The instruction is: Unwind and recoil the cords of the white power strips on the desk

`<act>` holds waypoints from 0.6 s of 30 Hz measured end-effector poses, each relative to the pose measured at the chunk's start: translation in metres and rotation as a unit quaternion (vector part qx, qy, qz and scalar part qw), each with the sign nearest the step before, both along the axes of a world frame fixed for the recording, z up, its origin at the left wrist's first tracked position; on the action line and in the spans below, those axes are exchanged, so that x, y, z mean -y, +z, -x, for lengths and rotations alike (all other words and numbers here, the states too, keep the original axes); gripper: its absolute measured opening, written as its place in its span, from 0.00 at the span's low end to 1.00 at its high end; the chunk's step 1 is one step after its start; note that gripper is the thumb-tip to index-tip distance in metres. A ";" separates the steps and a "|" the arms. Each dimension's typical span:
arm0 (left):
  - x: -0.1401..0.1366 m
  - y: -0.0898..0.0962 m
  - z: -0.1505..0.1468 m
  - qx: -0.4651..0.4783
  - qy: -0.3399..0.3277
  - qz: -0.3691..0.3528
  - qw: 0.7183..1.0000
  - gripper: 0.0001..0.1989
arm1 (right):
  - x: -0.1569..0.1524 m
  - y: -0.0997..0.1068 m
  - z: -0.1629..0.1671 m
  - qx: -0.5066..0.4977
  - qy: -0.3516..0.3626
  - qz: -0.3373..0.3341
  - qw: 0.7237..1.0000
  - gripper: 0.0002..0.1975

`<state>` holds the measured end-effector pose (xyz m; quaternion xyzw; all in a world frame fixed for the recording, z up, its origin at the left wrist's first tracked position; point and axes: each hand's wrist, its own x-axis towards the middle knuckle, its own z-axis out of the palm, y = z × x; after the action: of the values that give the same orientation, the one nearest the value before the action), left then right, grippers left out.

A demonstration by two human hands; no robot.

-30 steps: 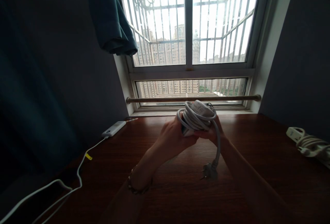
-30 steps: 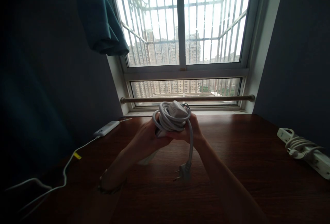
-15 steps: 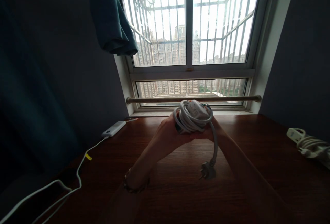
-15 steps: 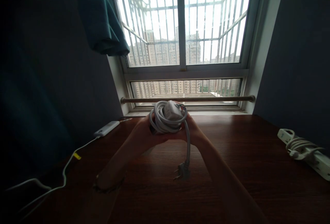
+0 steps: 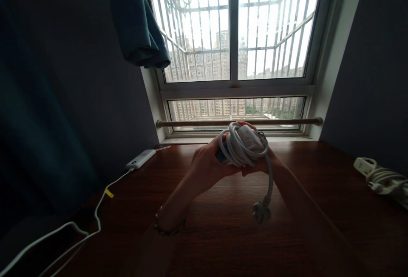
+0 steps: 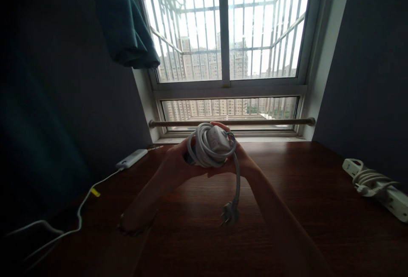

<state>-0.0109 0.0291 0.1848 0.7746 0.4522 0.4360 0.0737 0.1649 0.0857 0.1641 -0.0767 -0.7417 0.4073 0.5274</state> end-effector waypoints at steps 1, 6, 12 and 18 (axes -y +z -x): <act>0.000 0.001 0.000 -0.003 -0.005 0.001 1.000 0.33 | -0.001 -0.001 0.000 0.003 -0.005 -0.010 1.000 0.49; -0.004 0.002 0.002 -0.024 -0.037 0.014 0.999 0.29 | -0.003 -0.007 0.005 -0.020 -0.041 0.016 0.999 0.51; -0.002 -0.001 -0.004 -0.001 -0.011 0.019 1.000 0.25 | 0.001 -0.015 0.014 -0.042 -0.015 0.111 0.993 0.43; 0.008 0.001 -0.010 -0.005 0.002 0.025 1.000 0.21 | -0.001 -0.013 0.009 -0.021 -0.034 0.075 0.996 0.42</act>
<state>-0.0011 0.0209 0.1856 0.7734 0.4652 0.4210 0.0903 0.1555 0.0867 0.1511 -0.1329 -0.6948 0.4451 0.5491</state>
